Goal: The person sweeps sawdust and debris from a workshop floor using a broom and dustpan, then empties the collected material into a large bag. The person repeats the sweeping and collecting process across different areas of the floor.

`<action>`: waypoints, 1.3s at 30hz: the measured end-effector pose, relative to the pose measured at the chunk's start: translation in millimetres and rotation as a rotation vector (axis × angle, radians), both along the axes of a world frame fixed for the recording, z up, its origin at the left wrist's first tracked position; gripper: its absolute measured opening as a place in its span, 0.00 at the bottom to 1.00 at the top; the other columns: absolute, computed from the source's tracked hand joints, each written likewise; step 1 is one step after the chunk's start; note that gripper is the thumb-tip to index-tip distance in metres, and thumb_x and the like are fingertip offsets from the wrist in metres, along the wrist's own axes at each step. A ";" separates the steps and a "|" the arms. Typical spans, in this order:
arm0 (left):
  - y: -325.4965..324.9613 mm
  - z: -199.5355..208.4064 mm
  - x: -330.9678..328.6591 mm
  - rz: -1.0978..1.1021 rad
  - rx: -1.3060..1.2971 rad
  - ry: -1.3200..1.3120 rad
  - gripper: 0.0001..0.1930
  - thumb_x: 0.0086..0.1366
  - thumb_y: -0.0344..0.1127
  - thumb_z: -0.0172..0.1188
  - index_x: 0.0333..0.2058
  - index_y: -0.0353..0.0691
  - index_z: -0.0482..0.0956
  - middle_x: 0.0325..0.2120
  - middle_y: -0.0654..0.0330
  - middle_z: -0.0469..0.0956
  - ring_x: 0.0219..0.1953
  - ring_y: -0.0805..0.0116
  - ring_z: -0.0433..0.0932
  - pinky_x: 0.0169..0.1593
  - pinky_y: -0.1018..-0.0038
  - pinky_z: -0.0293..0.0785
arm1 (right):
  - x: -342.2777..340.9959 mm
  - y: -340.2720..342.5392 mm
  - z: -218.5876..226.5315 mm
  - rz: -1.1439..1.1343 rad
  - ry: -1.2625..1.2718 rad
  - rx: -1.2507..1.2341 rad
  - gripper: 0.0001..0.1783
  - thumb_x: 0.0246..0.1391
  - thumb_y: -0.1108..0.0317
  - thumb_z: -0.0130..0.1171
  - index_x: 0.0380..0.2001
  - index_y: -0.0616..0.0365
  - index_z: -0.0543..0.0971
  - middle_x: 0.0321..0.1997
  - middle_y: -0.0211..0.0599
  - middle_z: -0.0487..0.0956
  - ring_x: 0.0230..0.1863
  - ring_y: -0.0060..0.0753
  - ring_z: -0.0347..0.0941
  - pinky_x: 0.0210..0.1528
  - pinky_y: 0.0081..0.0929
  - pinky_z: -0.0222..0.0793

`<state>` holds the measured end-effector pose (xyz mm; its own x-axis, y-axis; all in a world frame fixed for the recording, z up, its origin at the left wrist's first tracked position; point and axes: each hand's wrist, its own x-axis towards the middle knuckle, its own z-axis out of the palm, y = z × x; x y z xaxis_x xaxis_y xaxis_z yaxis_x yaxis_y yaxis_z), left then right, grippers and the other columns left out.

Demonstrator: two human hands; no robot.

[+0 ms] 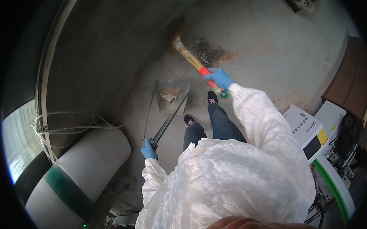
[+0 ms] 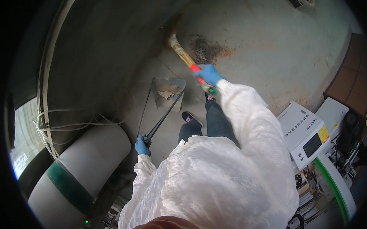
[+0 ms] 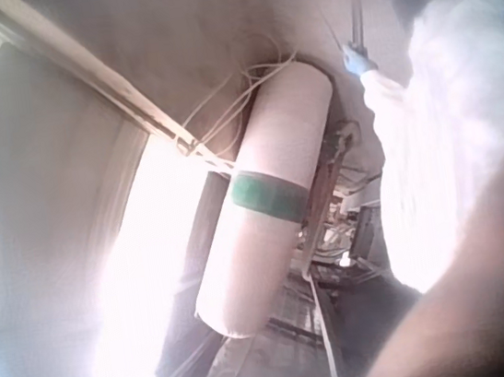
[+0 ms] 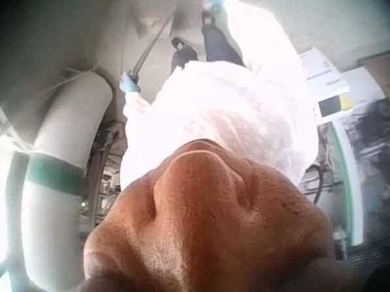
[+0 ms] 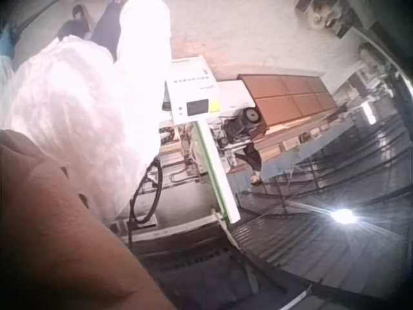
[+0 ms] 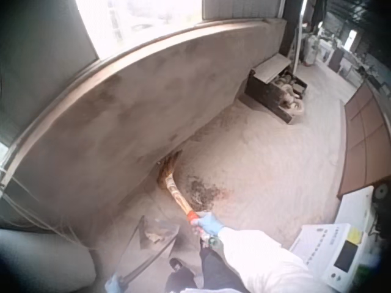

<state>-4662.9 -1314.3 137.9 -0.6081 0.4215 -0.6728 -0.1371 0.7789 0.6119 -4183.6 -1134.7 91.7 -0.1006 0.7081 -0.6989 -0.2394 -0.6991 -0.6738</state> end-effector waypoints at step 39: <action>281.8 -144.9 61.9 -1.383 -0.191 -0.161 0.18 0.57 0.45 0.72 0.34 0.37 0.79 0.27 0.66 0.78 0.27 0.76 0.75 0.33 0.78 0.73 | 2.3 -86.6 -73.7 0.049 -0.522 -0.515 0.21 0.39 0.65 0.64 0.38 0.65 0.82 0.34 0.48 0.84 0.34 0.44 0.83 0.40 0.37 0.76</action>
<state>-4601.0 -1032.6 -7.0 0.3060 0.5030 -0.8083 0.7405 0.4079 0.5341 -4181.2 -1221.3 18.0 0.3132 0.2802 -0.9074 0.0630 -0.9595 -0.2745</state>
